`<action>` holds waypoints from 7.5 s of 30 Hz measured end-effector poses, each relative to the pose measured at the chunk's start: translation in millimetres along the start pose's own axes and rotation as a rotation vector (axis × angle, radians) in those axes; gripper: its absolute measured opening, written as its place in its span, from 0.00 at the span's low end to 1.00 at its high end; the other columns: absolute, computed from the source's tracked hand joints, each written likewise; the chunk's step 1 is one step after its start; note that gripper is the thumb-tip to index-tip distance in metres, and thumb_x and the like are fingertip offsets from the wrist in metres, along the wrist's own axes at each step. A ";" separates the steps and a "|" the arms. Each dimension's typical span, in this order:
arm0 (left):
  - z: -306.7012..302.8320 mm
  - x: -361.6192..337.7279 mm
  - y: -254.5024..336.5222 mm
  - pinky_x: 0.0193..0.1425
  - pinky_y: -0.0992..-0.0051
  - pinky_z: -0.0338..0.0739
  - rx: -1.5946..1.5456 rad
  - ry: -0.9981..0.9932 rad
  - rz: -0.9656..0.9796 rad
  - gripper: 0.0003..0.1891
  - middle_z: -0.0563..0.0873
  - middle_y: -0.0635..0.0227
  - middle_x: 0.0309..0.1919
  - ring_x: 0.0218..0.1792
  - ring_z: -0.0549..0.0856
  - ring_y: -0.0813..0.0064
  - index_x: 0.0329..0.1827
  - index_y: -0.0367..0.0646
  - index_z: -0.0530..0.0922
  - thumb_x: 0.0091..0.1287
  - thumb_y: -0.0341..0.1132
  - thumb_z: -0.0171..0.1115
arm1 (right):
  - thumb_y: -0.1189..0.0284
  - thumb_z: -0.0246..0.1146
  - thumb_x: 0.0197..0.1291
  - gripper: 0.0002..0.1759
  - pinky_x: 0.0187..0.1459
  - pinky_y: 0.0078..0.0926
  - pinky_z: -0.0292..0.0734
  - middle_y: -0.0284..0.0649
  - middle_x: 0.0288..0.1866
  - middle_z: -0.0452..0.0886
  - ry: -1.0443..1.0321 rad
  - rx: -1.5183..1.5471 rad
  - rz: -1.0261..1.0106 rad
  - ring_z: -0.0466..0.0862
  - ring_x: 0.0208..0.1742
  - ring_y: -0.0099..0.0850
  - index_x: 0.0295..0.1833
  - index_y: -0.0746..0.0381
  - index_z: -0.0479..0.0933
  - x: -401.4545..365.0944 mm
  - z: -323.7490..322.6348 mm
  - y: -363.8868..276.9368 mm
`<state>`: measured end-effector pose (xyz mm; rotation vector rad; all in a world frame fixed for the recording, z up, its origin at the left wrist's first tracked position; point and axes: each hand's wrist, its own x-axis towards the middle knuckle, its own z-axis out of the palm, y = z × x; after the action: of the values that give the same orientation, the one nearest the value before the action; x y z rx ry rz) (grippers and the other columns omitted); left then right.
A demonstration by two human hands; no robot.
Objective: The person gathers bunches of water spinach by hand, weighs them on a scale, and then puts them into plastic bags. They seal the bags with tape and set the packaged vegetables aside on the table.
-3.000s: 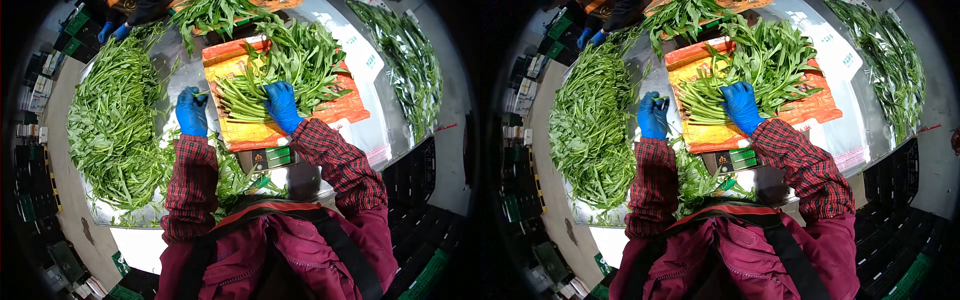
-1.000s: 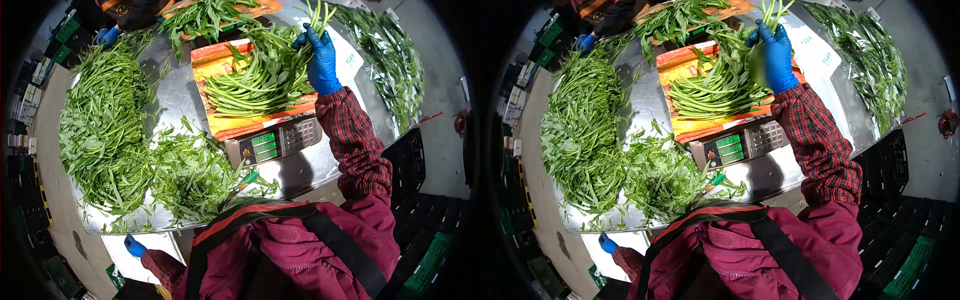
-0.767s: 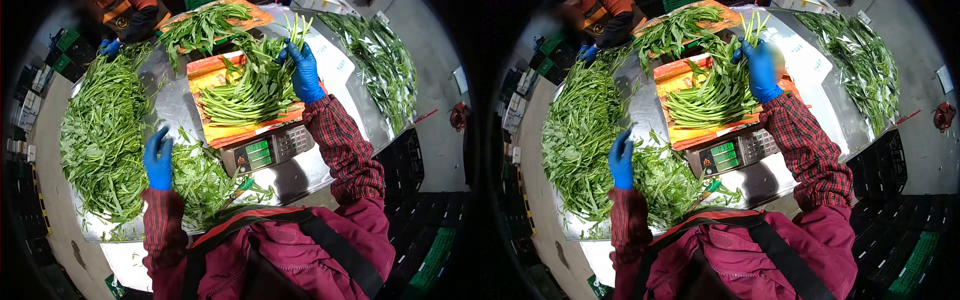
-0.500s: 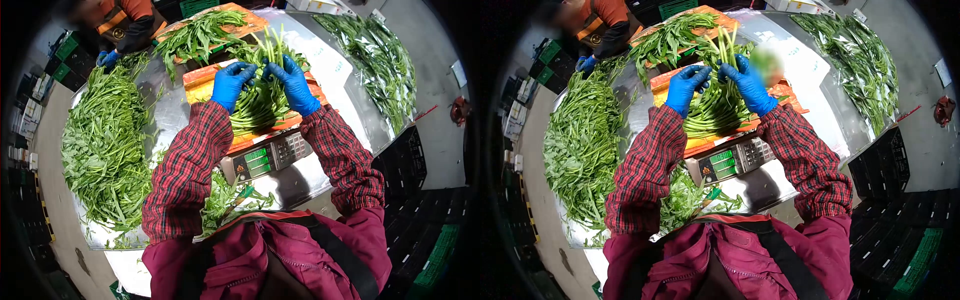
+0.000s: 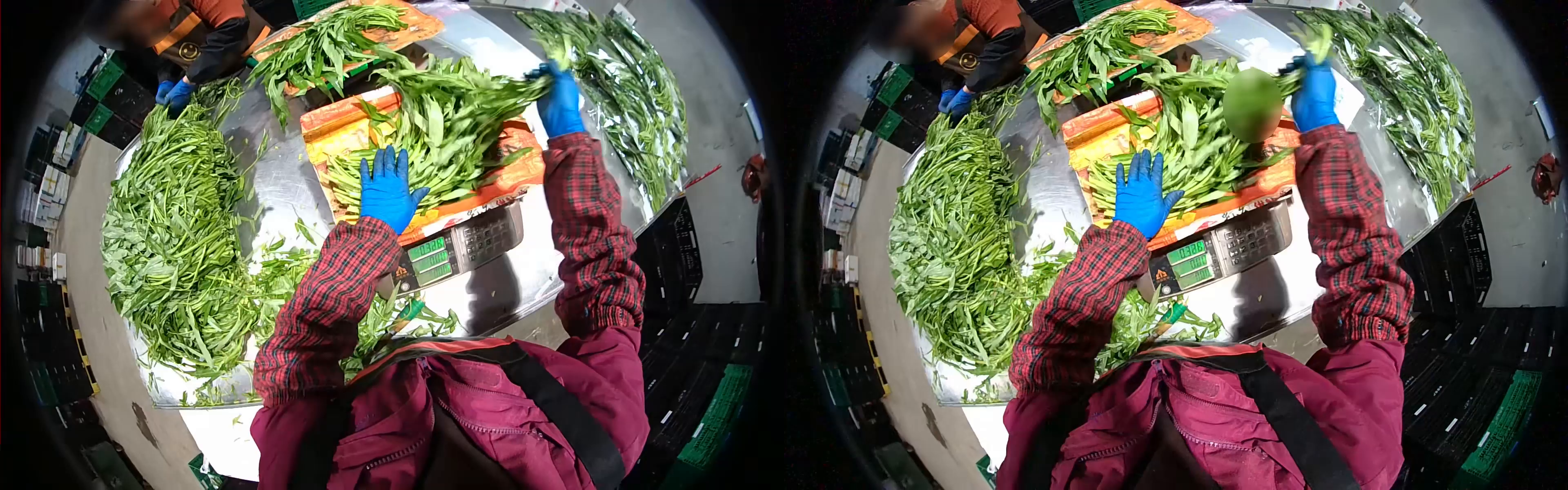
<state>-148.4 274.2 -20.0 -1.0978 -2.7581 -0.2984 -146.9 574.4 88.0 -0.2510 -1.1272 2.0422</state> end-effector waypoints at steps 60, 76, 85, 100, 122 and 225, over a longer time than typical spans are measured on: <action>-72.0 -91.4 -96.1 0.49 0.64 0.63 -0.254 0.550 -0.248 0.20 0.72 0.60 0.43 0.46 0.69 0.60 0.44 0.44 0.71 0.46 0.35 0.63 | 0.68 0.51 0.56 0.17 0.55 0.35 0.63 0.47 0.52 0.69 -1.423 -1.271 -0.578 0.64 0.57 0.43 0.52 0.61 0.67 -98.1 76.1 84.3; -40.8 -8.5 7.2 0.62 0.56 0.48 -0.136 -0.246 -0.033 0.16 0.71 0.53 0.47 0.56 0.63 0.51 0.30 0.39 0.74 0.56 0.45 0.52 | 0.63 0.51 0.54 0.15 0.42 0.34 0.69 0.43 0.39 0.75 -1.570 -1.013 -0.242 0.73 0.38 0.41 0.46 0.54 0.74 -114.4 9.2 88.3; -42.9 -5.1 13.0 0.64 0.61 0.46 -0.016 -0.506 -0.033 0.19 0.73 0.56 0.45 0.52 0.69 0.60 0.39 0.39 0.73 0.57 0.47 0.51 | 0.62 0.51 0.51 0.13 0.31 0.38 0.69 0.45 0.25 0.75 -1.701 -0.867 -0.433 0.75 0.29 0.42 0.29 0.60 0.74 -97.9 78.0 123.9; -30.9 -11.9 4.1 0.60 0.61 0.54 -0.158 -0.211 0.064 0.16 0.71 0.53 0.49 0.52 0.69 0.58 0.33 0.38 0.73 0.57 0.44 0.51 | 0.51 0.46 0.55 0.23 0.42 0.40 0.66 0.47 0.29 0.75 -1.545 -1.682 -0.196 0.74 0.35 0.44 0.33 0.60 0.75 -30.3 4.0 67.6; -45.3 16.4 -23.6 0.35 0.62 0.68 -0.511 -0.334 -0.180 0.17 0.78 0.52 0.26 0.32 0.76 0.52 0.33 0.40 0.74 0.60 0.46 0.48 | 0.53 0.42 0.58 0.25 0.37 0.35 0.69 0.53 0.33 0.75 -1.259 -1.349 0.243 0.76 0.33 0.45 0.37 0.62 0.75 -21.0 -72.3 36.8; 154.0 35.4 336.3 0.33 0.68 0.71 -0.506 -0.199 0.059 0.09 0.78 0.64 0.27 0.30 0.76 0.63 0.27 0.43 0.77 0.45 0.36 0.64 | 0.81 0.54 0.50 0.30 0.58 0.23 0.58 0.40 0.60 0.62 -0.064 -1.128 0.267 0.64 0.59 0.28 0.61 0.58 0.57 -222.4 -407.1 -226.3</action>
<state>47.7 573.9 -119.0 -1.3797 -2.8935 -0.9698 329.4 744.6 -14.4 -0.9175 -2.2816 1.3937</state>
